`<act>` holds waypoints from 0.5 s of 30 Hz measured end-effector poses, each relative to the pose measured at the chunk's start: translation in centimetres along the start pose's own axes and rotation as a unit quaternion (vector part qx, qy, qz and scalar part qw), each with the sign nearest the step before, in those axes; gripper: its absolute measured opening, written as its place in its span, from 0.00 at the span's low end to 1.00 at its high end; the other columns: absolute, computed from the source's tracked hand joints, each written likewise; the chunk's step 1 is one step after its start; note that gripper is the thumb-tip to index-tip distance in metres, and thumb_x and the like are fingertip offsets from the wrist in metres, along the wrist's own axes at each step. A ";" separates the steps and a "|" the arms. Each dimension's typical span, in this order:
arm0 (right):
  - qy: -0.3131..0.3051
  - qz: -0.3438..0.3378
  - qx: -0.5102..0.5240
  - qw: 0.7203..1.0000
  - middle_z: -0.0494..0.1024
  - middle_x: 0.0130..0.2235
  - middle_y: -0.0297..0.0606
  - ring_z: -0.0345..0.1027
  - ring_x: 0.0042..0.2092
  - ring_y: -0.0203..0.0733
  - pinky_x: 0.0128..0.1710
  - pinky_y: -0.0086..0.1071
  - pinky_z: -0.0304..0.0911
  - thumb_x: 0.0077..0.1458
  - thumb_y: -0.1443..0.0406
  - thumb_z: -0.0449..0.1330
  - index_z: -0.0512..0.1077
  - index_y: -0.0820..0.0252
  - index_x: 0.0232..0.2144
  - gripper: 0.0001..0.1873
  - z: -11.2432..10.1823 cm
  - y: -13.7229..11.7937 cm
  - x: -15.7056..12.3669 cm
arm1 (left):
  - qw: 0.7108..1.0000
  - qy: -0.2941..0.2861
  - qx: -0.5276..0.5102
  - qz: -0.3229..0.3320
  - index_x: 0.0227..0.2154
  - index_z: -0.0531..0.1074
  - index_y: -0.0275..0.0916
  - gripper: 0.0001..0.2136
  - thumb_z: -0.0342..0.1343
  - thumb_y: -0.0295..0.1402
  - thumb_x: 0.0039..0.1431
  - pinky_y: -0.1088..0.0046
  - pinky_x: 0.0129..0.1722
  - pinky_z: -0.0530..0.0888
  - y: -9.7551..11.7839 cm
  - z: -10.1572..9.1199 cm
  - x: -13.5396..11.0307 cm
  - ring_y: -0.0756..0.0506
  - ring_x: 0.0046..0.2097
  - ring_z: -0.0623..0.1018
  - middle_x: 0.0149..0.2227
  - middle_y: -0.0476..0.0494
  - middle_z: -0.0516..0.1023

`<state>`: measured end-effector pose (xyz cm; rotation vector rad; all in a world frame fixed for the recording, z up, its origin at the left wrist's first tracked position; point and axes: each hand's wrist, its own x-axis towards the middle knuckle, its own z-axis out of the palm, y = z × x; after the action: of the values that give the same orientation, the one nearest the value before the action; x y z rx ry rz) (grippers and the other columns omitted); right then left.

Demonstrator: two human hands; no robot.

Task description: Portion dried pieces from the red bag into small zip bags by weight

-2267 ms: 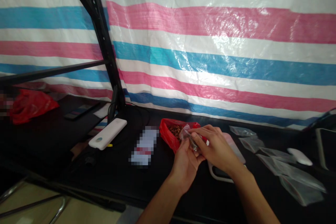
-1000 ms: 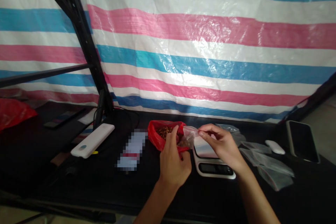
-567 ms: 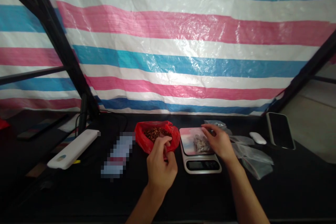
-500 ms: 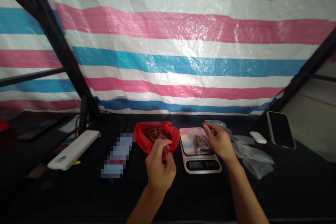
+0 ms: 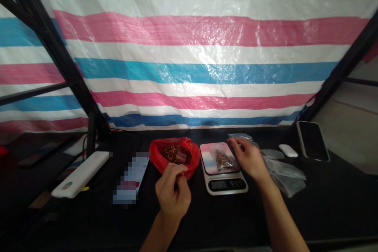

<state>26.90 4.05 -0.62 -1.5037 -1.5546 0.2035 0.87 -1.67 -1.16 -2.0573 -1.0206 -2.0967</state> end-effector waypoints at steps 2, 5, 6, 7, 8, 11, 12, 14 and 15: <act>-0.008 0.006 -0.009 1.000 0.85 0.40 0.46 0.79 0.41 0.51 0.44 0.41 0.70 0.61 0.49 0.52 0.81 0.58 0.40 0.24 0.0 0.0 -0.1 | 1.000 -0.001 -0.005 -0.001 0.33 0.72 0.39 0.13 0.49 0.14 0.61 0.78 0.30 0.72 0.0 -0.2 0.0 0.52 0.29 0.75 0.28 0.51 0.73; -0.015 0.015 -0.027 0.999 0.85 0.40 0.46 0.80 0.42 0.51 0.45 0.41 0.70 0.62 0.50 0.51 0.80 0.58 0.40 0.24 0.3 -0.2 -0.3 | 1.000 -0.009 -0.015 -0.002 0.30 0.71 0.39 0.14 0.49 0.14 0.61 0.79 0.27 0.70 0.1 -0.4 0.0 0.53 0.28 0.74 0.27 0.52 0.72; -0.016 0.016 -0.034 0.999 0.85 0.41 0.46 0.80 0.43 0.51 0.46 0.41 0.70 0.63 0.50 0.51 0.80 0.58 0.41 0.23 0.4 -0.4 -0.4 | 1.000 -0.013 -0.017 -0.002 0.30 0.71 0.39 0.14 0.49 0.14 0.61 0.79 0.27 0.69 0.1 -0.4 -0.1 0.53 0.28 0.73 0.27 0.52 0.72; -0.017 0.016 -0.041 0.999 0.85 0.42 0.46 0.79 0.44 0.51 0.46 0.41 0.70 0.63 0.51 0.51 0.80 0.58 0.42 0.23 0.5 -0.6 -0.5 | 1.000 -0.016 -0.018 0.000 0.29 0.71 0.39 0.14 0.49 0.14 0.61 0.79 0.27 0.69 0.0 -0.4 -0.1 0.53 0.28 0.74 0.27 0.52 0.71; -0.018 0.016 -0.048 0.999 0.85 0.43 0.46 0.79 0.45 0.52 0.47 0.41 0.69 0.63 0.51 0.52 0.80 0.58 0.42 0.23 0.6 -0.8 -0.5 | 1.000 -0.018 -0.019 0.003 0.29 0.71 0.39 0.14 0.49 0.14 0.61 0.79 0.27 0.69 0.0 -0.5 -0.2 0.53 0.28 0.74 0.27 0.52 0.71; -0.024 0.014 -0.072 0.997 0.84 0.42 0.45 0.78 0.44 0.53 0.47 0.43 0.68 0.63 0.51 0.54 0.79 0.58 0.45 0.22 0.7 -2.0 -0.9 | 1.000 -0.019 -0.018 0.005 0.29 0.71 0.39 0.14 0.49 0.13 0.61 0.79 0.27 0.69 -0.3 -0.7 -0.3 0.53 0.28 0.73 0.27 0.52 0.70; -0.028 0.012 -0.091 0.995 0.83 0.41 0.46 0.78 0.44 0.54 0.47 0.44 0.68 0.62 0.51 0.55 0.79 0.59 0.46 0.22 0.7 -2.5 -1.1 | 1.000 -0.019 -0.017 0.006 0.29 0.71 0.39 0.14 0.49 0.13 0.61 0.79 0.27 0.69 -0.3 -0.8 -0.2 0.53 0.28 0.73 0.26 0.52 0.70; -0.039 0.008 -0.148 0.988 0.82 0.43 0.47 0.76 0.44 0.56 0.47 0.46 0.67 0.62 0.51 0.56 0.77 0.61 0.50 0.24 0.7 -3.6 -1.5 | 1.000 -0.021 -0.018 0.009 0.29 0.71 0.39 0.15 0.49 0.13 0.60 0.79 0.27 0.69 -0.4 -1.0 -0.2 0.53 0.28 0.73 0.27 0.52 0.70; -0.047 0.007 -0.181 0.982 0.81 0.44 0.49 0.76 0.45 0.56 0.48 0.47 0.66 0.62 0.51 0.57 0.76 0.62 0.52 0.25 0.8 -4.1 -1.8 | 1.000 -0.022 -0.020 0.011 0.29 0.71 0.39 0.15 0.49 0.12 0.60 0.79 0.27 0.68 -0.4 -1.1 -0.1 0.53 0.28 0.73 0.27 0.52 0.71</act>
<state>23.18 1.90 0.82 -1.8071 -1.7235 -0.0045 -0.29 -1.90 -1.34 -2.1319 -0.9657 -2.0870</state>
